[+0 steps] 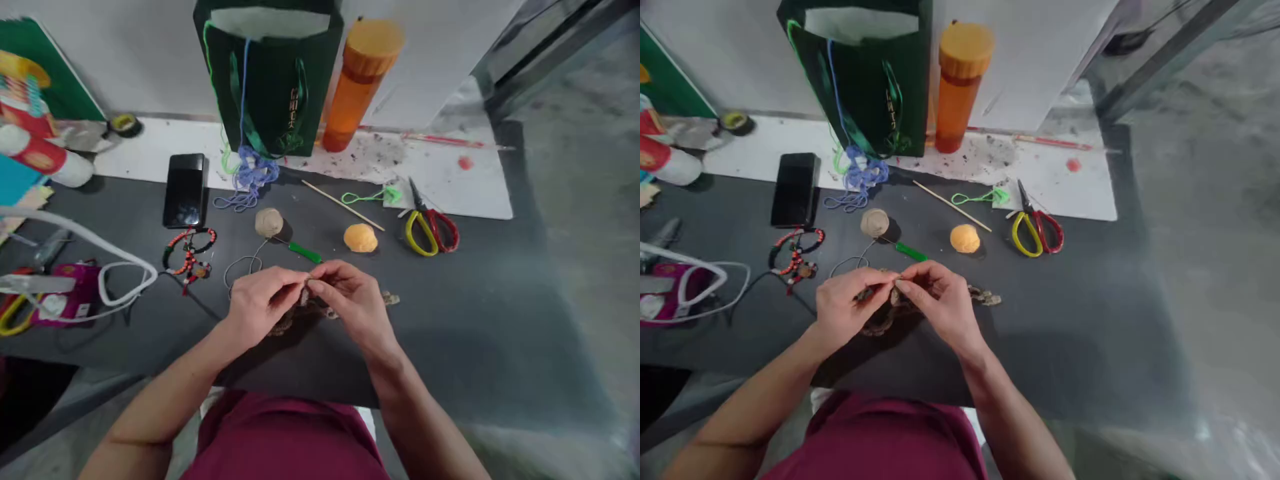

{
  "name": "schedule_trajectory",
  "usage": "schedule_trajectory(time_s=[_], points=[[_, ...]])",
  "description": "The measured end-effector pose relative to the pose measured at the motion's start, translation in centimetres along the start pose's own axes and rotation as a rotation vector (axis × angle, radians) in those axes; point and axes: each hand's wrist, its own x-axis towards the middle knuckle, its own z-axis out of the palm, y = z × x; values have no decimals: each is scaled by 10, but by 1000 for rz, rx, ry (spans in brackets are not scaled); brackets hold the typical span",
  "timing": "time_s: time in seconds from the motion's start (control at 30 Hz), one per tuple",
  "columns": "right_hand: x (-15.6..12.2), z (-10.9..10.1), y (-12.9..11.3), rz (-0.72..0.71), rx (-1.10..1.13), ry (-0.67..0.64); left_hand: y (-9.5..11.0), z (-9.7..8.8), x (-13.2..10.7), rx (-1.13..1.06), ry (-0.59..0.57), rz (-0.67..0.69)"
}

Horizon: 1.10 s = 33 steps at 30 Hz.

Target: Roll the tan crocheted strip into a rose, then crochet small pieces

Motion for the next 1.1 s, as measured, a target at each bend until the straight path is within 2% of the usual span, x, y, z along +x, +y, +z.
schedule_trajectory(time_s=[0.3, 0.57, 0.77, 0.9, 1.1], points=[[-1, -1, 7, -94, 79, -11, 3, 2, 2, -25, -16, -49], [-2, -4, 8, -154, 128, -5, 4, 2, -1, -117, -19, -215], [-1, -1, 6, -249, 215, -28, 4, 4, -2, -185, -50, -276], [-1, 3, 3, -199, 318, -75, 6, 4, -1, -257, -86, -338], [-1, 3, 2, -153, 271, -63, 9, 6, 0, -321, -84, -395]])
